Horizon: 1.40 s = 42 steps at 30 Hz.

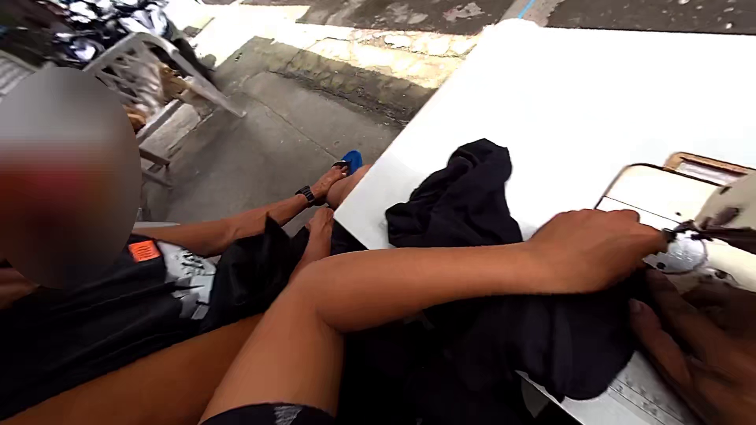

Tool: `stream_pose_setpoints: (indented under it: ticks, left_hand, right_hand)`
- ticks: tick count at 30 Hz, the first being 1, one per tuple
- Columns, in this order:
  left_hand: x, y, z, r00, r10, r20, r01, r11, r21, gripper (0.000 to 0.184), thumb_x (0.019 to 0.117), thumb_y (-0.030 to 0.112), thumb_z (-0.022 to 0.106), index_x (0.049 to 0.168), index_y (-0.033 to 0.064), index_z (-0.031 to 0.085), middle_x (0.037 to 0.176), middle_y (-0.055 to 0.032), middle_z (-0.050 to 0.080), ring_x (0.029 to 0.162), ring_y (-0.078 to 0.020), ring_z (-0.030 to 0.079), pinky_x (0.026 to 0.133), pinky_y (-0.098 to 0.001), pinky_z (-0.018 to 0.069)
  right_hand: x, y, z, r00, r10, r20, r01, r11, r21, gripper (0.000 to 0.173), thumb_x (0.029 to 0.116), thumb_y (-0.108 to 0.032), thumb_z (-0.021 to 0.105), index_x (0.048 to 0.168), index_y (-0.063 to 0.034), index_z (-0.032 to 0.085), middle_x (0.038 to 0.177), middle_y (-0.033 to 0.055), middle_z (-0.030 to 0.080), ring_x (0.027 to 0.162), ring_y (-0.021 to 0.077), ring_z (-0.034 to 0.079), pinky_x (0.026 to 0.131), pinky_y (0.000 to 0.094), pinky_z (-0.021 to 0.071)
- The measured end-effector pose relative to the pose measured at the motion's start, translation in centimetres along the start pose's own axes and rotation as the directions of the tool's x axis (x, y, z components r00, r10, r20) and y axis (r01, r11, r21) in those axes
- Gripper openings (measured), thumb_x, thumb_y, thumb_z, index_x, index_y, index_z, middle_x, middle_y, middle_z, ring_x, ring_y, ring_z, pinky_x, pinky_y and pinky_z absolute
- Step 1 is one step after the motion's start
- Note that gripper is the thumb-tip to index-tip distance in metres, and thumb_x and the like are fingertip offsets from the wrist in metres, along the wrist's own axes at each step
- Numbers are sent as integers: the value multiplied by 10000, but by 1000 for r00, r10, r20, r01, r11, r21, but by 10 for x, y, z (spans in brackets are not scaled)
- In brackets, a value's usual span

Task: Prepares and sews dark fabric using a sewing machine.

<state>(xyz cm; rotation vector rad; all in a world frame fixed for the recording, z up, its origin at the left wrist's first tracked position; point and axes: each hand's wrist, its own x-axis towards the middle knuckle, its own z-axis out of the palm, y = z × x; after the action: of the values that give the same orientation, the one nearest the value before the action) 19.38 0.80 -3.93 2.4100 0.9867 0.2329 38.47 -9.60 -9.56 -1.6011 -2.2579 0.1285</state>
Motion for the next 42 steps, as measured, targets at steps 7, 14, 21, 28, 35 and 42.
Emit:
stream_pose_setpoints:
  ticks: [7, 14, 21, 28, 35, 42]
  left_hand:
    - [2, -21, 27, 972, 171, -161, -156, 982, 104, 163, 974, 225, 642, 940, 132, 771, 808, -41, 625, 738, -196, 649, 617, -371, 539]
    - [2, -22, 25, 967, 185, -176, -162, 978, 135, 162, 932, 257, 639, 888, 184, 776, 776, 4, 634, 684, -156, 646, 552, -348, 500]
    - [2, -23, 23, 971, 162, -173, -151, 986, 78, 161, 945, 276, 609, 902, 213, 751, 769, 53, 595, 720, -99, 623, 588, -295, 483]
    - [8, -23, 25, 983, 122, -139, -107, 988, 107, 159, 911, 283, 637, 839, 217, 764, 729, 48, 587, 649, -104, 600, 512, -291, 434]
    - [12, -23, 21, 993, 73, -94, -66, 994, 85, 148, 913, 320, 655, 893, 270, 793, 778, 81, 639, 680, -76, 629, 522, -297, 460]
    - [14, -21, 14, 999, 42, -20, -41, 997, 62, 124, 909, 325, 682, 881, 282, 795, 768, 101, 624, 667, -54, 610, 520, -288, 443]
  right_hand:
    - [-1, -4, 6, 989, 53, -138, -76, 982, -172, 403, 1032, -376, 502, 1219, -134, 763, 968, 135, 682, 757, 307, 630, 536, 398, 459]
    - [-4, -4, 8, 983, 39, -179, -69, 984, -163, 368, 1032, -377, 525, 1148, -143, 784, 933, 103, 702, 761, 263, 633, 573, 361, 467]
    - [-4, -6, 9, 979, 29, -203, -64, 984, -169, 331, 1025, -364, 552, 1116, -150, 789, 926, 81, 691, 803, 219, 650, 605, 317, 480]
    - [-4, -7, 10, 977, 13, -215, -53, 982, -181, 328, 1024, -352, 556, 1097, -140, 795, 916, 85, 691, 804, 228, 643, 616, 318, 474]
    - [-6, -7, 8, 977, -29, -211, -16, 978, -209, 301, 1032, -330, 555, 1095, -164, 798, 904, 62, 708, 801, 226, 635, 611, 316, 452]
    - [-8, -7, 8, 971, -67, -231, 19, 979, -202, 280, 1030, -303, 574, 1064, -145, 803, 1003, 43, 752, 800, 219, 622, 641, 316, 447]
